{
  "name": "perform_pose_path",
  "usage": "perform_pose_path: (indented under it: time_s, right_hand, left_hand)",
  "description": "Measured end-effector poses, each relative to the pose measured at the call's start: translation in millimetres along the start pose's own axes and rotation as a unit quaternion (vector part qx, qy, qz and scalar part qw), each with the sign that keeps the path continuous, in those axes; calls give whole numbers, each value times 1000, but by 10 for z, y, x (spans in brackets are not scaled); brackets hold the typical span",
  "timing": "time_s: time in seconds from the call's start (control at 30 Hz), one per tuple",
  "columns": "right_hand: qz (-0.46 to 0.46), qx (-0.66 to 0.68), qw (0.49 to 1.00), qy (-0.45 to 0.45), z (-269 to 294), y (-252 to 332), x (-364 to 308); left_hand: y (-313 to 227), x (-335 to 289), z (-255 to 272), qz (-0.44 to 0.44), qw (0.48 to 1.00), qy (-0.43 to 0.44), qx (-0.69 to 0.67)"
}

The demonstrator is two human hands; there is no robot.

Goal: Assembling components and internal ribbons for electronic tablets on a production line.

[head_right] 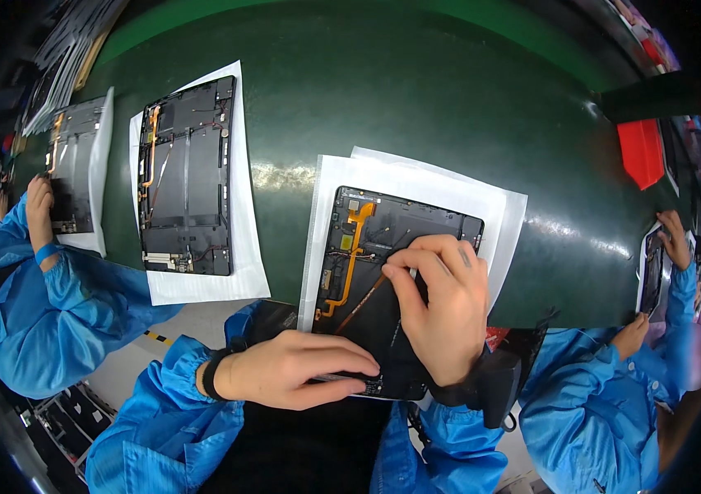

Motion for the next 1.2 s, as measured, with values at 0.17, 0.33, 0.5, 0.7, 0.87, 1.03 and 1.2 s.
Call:
perform_pose_path:
  time_s: [0.17,0.33,0.5,0.7,0.87,1.03,1.2]
  right_hand:
    - [108,106,988,26,209,222,-341]
    - [143,112,983,41,21,294,-468]
    - [60,206,970,115,6,216,-437]
    - [48,184,975,112,-13,199,-461]
    - [36,189,973,124,-10,153,-465]
    - [26,211,965,155,-28,128,-465]
    - [51,176,969,165,-84,103,-462]
  left_hand:
    - [105,-83,-87,273,853,-193,-401]
    - [144,-54,89,285,846,-186,-411]
    - [110,-102,86,250,891,-184,-331]
    - [84,-127,55,184,956,-188,-133]
    - [54,-87,92,100,981,-155,60]
    - [20,-71,130,79,984,-124,104]
    - [26,-86,130,106,983,-122,88]
Point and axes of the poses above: each hand's wrist, its own x-axis towards the middle knuckle, its own z-axis out of the back of the hand, y = z × x, the point moved 3 cm from there along x, towards the middle knuckle, and after that the axes turned 9 degrees about -z, right-handed, at the moved point
